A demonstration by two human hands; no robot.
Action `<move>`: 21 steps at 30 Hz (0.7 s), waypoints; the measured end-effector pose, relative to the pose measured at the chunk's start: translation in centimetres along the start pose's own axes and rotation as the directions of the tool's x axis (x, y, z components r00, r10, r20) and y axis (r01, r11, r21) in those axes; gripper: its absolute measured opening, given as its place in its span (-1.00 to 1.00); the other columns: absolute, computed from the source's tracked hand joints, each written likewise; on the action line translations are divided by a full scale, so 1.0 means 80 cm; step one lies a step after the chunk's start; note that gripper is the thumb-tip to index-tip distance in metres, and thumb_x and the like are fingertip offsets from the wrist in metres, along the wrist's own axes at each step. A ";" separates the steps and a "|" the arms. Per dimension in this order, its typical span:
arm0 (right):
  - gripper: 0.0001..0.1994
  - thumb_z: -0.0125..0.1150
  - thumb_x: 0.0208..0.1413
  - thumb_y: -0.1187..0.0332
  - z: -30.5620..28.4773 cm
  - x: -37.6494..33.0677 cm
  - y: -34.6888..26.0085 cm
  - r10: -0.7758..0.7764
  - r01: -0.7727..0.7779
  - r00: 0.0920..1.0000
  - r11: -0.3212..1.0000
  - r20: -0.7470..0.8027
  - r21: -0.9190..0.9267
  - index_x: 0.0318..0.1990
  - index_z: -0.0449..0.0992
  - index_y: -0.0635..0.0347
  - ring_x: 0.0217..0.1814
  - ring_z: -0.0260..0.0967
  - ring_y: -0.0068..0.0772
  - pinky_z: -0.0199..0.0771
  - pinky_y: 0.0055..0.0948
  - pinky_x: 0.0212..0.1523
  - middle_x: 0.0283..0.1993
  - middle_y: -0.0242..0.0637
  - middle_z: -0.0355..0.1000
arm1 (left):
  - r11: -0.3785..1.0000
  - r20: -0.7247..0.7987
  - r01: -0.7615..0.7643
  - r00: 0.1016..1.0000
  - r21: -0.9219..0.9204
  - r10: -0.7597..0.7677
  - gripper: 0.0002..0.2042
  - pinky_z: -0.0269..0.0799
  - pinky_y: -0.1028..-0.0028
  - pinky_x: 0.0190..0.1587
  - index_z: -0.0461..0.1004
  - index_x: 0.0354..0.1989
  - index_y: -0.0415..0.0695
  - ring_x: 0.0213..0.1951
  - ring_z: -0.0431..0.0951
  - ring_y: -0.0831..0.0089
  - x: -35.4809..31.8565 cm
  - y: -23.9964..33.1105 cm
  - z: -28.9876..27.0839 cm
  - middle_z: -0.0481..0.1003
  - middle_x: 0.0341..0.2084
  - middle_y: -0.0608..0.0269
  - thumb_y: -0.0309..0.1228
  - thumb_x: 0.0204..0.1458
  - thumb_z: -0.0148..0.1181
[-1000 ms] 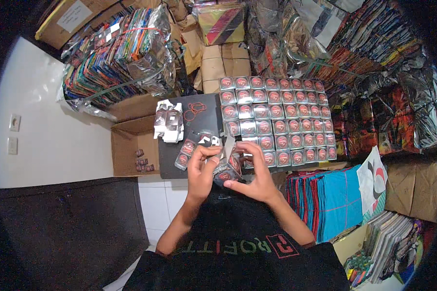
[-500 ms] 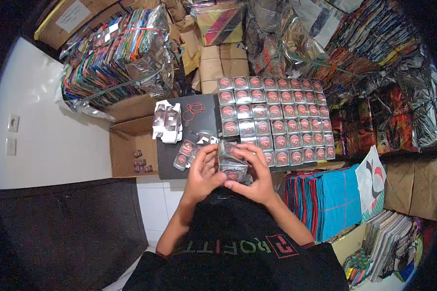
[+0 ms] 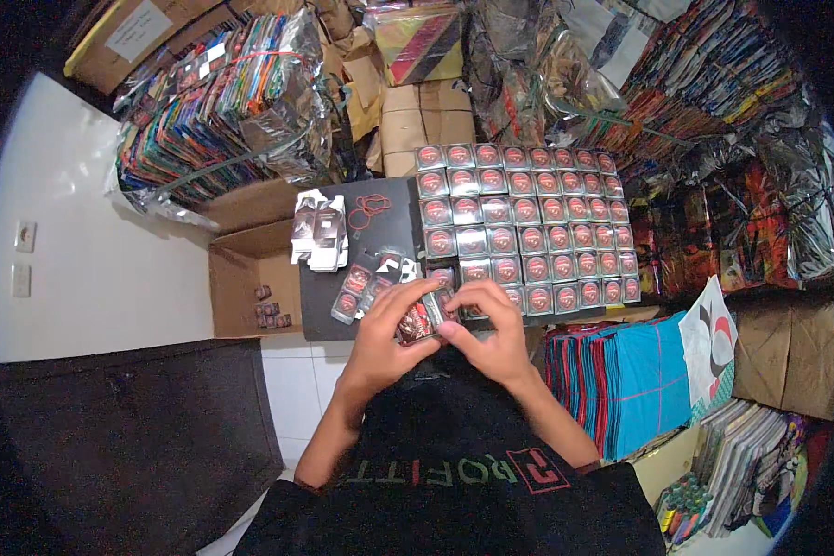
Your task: Assemble small cardboard toy boxes from flat sheets and stack them.
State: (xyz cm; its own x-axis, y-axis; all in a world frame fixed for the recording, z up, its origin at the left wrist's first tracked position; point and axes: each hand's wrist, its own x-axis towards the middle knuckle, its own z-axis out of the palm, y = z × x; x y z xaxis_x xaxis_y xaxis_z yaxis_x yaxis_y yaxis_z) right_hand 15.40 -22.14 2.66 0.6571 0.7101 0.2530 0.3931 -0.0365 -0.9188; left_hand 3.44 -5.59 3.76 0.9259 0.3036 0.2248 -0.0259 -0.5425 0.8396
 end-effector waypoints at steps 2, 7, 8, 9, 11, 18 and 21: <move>-0.79 0.44 0.12 0.35 0.001 -0.002 0.000 0.102 -0.103 0.995 0.993 0.007 0.050 -0.17 0.62 0.26 -0.03 0.48 -0.35 0.46 -0.35 0.04 -0.11 -0.24 0.51 | 0.999 0.008 -0.015 1.000 0.042 0.014 -0.28 0.41 0.19 0.24 0.46 0.24 -0.15 0.17 0.53 0.07 0.001 0.006 -0.001 0.53 0.13 0.02 -0.46 -0.22 0.58; -0.82 0.39 0.15 0.48 0.010 -0.009 -0.001 0.332 -0.286 0.940 0.892 -0.078 0.349 -0.09 0.62 0.27 -0.10 0.48 -0.55 0.48 -0.49 -0.02 -0.13 -0.33 0.51 | 0.999 -0.022 -0.004 1.000 0.032 0.005 -0.25 0.41 0.16 0.23 0.44 0.27 -0.11 0.14 0.51 0.02 0.001 0.008 0.004 0.53 0.14 0.05 -0.39 -0.20 0.59; -0.80 0.41 0.14 0.47 0.009 -0.006 -0.006 0.300 -0.261 0.950 0.914 -0.083 0.310 -0.08 0.63 0.26 -0.15 0.48 -0.56 0.49 -0.51 -0.08 -0.17 -0.33 0.51 | 0.999 -0.014 -0.018 1.000 0.034 0.018 -0.25 0.41 0.16 0.22 0.44 0.26 -0.12 0.14 0.51 0.03 0.001 0.007 0.003 0.54 0.12 0.06 -0.37 -0.21 0.60; -0.77 0.43 0.12 0.45 0.008 -0.005 -0.010 0.267 -0.235 0.960 0.933 -0.087 0.271 -0.07 0.65 0.25 -0.20 0.47 -0.57 0.49 -0.53 -0.15 -0.22 -0.34 0.52 | 0.999 -0.005 -0.031 0.999 0.036 0.031 -0.25 0.42 0.16 0.21 0.45 0.25 -0.12 0.13 0.51 0.03 0.000 0.006 0.003 0.54 0.11 0.06 -0.36 -0.22 0.61; -0.76 0.43 0.12 0.44 0.007 -0.006 -0.005 0.235 -0.209 0.968 0.946 -0.082 0.250 -0.05 0.65 0.24 -0.20 0.47 -0.56 0.48 -0.53 -0.14 -0.22 -0.34 0.52 | 0.998 -0.009 -0.045 0.999 0.038 0.045 -0.25 0.42 0.16 0.21 0.45 0.24 -0.13 0.13 0.51 0.03 0.000 0.007 0.001 0.54 0.11 0.06 -0.36 -0.23 0.62; -0.75 0.45 0.12 0.42 0.009 -0.009 -0.005 0.211 -0.183 0.972 0.955 -0.103 0.233 -0.05 0.66 0.23 -0.19 0.48 -0.56 0.48 -0.52 -0.14 -0.22 -0.32 0.53 | 0.991 -0.003 -0.105 0.994 0.084 0.105 -0.27 0.44 0.16 0.20 0.46 0.21 -0.18 0.13 0.52 0.02 0.001 0.007 -0.001 0.56 0.08 0.06 -0.35 -0.22 0.62; -0.75 0.44 0.13 0.41 0.012 -0.014 0.002 0.215 -0.176 0.968 0.949 -0.131 0.263 -0.04 0.67 0.23 -0.18 0.48 -0.57 0.48 -0.52 -0.14 -0.21 -0.33 0.54 | 0.989 0.009 -0.114 0.993 0.097 0.114 -0.28 0.44 0.16 0.20 0.46 0.21 -0.18 0.13 0.52 0.02 0.003 0.011 0.001 0.56 0.07 0.05 -0.35 -0.21 0.61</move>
State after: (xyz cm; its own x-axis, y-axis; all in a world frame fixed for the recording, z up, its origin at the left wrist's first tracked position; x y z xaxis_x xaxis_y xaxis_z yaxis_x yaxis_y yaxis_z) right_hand 14.12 -22.22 1.94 0.8045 0.5875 0.0866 0.0886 0.0254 -0.9957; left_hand 3.64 -6.07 4.51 0.9203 0.2328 0.3145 -0.0948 -0.6472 0.7564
